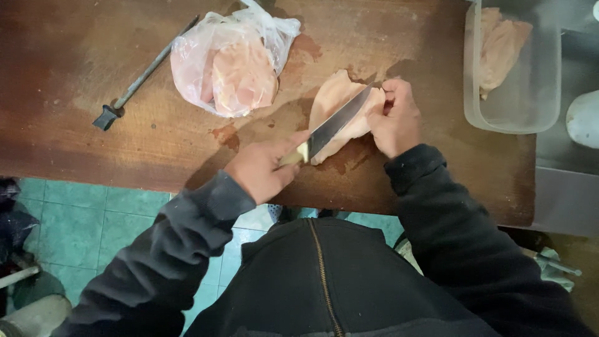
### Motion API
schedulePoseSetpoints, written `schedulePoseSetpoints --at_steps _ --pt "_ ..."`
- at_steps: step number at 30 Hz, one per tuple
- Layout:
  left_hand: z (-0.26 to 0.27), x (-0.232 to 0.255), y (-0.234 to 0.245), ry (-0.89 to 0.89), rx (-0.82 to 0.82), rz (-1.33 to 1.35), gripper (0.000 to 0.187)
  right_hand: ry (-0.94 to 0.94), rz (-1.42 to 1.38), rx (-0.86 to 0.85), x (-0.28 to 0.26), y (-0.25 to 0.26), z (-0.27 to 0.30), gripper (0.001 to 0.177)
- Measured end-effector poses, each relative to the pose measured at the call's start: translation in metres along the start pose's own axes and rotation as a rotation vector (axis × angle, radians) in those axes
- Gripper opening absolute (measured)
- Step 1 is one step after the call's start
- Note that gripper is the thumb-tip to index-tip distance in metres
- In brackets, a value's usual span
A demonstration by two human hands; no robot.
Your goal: Slicing and prepping raw chicken breasts using a knife on a wooden cutting board.
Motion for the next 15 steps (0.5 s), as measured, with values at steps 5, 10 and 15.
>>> schedulePoseSetpoints --at_steps 5,10,15 --pt "-0.021 0.001 -0.011 -0.058 0.029 -0.059 0.061 0.078 0.131 0.065 -0.004 0.004 0.002 0.036" --pt "-0.033 0.005 -0.021 0.128 0.001 -0.056 0.064 0.219 0.246 0.085 -0.015 0.004 0.005 0.024" --pt "-0.019 0.008 -0.009 0.034 -0.026 -0.150 0.060 0.248 0.285 0.090 -0.012 0.006 0.001 0.018"
Point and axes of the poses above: each hand's wrist, its own z-axis away from the middle knuckle, its own y-axis out of the back of the hand, x = y × z, the point moved 4 cm from there along -z, towards the middle knuckle, and after that the axes turned 5 degrees about -y, right-handed, at the moved point
